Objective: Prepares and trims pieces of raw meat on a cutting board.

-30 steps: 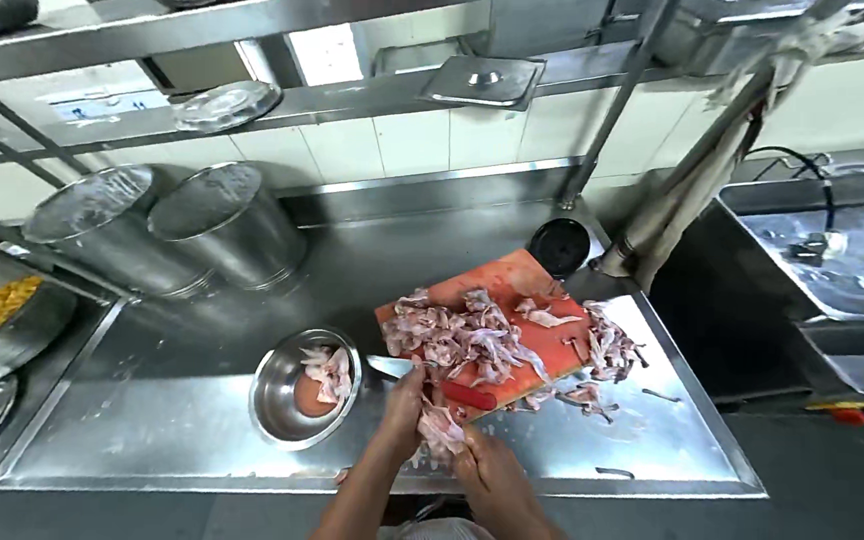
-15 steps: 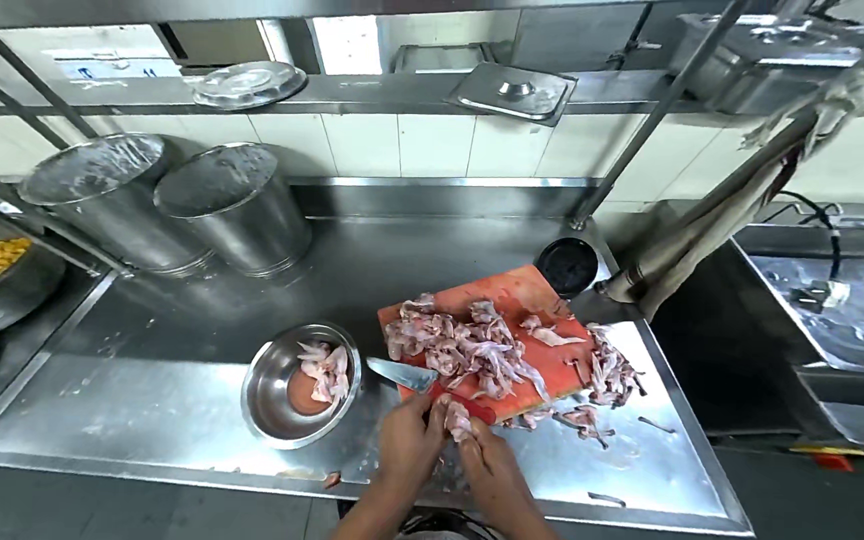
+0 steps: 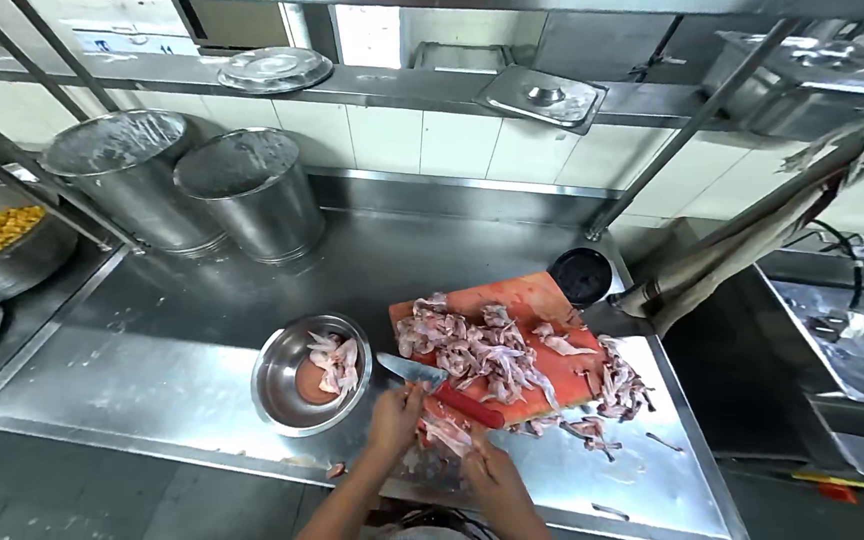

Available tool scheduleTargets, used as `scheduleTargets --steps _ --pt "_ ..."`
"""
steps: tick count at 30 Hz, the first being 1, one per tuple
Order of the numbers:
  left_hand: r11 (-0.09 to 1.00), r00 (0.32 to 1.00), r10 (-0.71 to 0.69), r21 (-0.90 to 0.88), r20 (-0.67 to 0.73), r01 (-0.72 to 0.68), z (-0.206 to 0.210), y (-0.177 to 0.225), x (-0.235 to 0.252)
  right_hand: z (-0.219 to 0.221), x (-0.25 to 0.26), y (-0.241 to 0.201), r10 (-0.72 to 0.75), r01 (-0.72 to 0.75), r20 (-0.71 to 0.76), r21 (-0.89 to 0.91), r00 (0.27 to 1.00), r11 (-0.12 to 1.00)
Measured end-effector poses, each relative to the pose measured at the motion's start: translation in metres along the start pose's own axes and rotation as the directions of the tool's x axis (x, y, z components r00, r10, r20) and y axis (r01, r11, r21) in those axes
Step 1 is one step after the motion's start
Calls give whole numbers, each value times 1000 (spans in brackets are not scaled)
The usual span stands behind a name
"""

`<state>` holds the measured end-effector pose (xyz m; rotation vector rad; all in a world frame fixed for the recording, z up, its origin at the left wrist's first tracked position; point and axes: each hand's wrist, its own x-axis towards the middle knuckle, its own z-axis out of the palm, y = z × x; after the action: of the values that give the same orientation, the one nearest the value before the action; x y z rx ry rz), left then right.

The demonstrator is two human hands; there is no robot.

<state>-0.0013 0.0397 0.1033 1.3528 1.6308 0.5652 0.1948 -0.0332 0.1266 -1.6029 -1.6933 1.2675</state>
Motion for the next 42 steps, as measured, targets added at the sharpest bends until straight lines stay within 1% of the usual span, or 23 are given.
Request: scheduleTargets --steps 2,5,7,9,11,13,15,17,19,20,22,23,25,26,28,31,32,33,34,36,38,40,42 --pt "998 1000 28 -53 -15 -29 -6 -2 7 -2 -13 7 1 -1 10 2 1000 1000" --pt "997 996 61 -54 71 -57 -1 -4 10 -6 -26 15 -15 17 -29 44 999 999" --pt "994 993 44 -103 110 -33 0 0 15 -11 -22 13 -39 43 -67 52 997 998" --pt "978 991 70 -202 113 -46 -7 11 24 -26 -10 3 -85 84 -113 -15 990 996" --pt "949 989 108 -308 97 -73 -28 32 31 -48 11 -16 -127 108 -172 -113 977 988" --pt "942 989 147 -309 30 -131 -55 41 40 -66 40 -26 -173 102 -249 -274 953 956" --pt "981 984 161 -93 -82 -168 -84 26 53 -79 66 -14 -188 56 -272 -429 944 902" --pt "969 975 114 238 -192 -67 -111 -5 65 -89 71 -4 -117 -37 -280 -491 953 870" --pt "862 979 39 502 -201 69 -133 -41 79 -91 63 -3 -72 -82 -295 -479 953 874" --pt "799 988 4 595 -153 89 -139 -59 85 -88 57 0 -61 -79 -283 -458 957 885" --pt "710 998 -30 702 -54 59 -141 -93 97 -79 47 7 -40 -57 -217 -421 975 905" --pt "684 999 -20 729 -41 44 -141 -101 102 -72 43 10 -48 -33 -187 -406 981 913" --pt "647 999 -5 762 -38 33 -147 -99 105 -57 41 11 -51 -11 -148 -389 988 921" --pt "651 999 -6 758 -38 33 -152 -95 103 -51 40 10 -55 -1 -131 -391 990 920" --pt "709 997 1 704 -78 54 -165 -86 93 -40 39 6 -73 32 -89 -396 993 918" --pt "845 976 90 534 -198 30 -185 -70 65 -24 45 -10 -79 81 21 -282 997 956" --pt "875 959 140 483 -245 -4 -184 -65 53 -16 49 -16 -56 67 69 -176 996 982" --pt "894 938 184 447 -293 -36 -179 -59 41 -7 54 -25 -7 9 125 -20 992 1000" --pt "905 917 219 420 -332 -64 -168 -52 28 4 61 -35 67 -99 195 155 979 983" --pt "918 892 274 373 -360 -132 -134 -36 3 26 78 -56 153 -293 323 448 934 844" --pt "910 861 361 336 -358 -242 -87 -29 -18 46 96 -63 170 -392 390 611 905 688" --pt "875 851 447 334 -276 -351 -46 -30 -34 60 108 -63 230 -423 358 700 905 576" --pt "807 796 569 327 -207 -492 -22 -38 -40 64 111 -54 308 -407 274 717 911 566"
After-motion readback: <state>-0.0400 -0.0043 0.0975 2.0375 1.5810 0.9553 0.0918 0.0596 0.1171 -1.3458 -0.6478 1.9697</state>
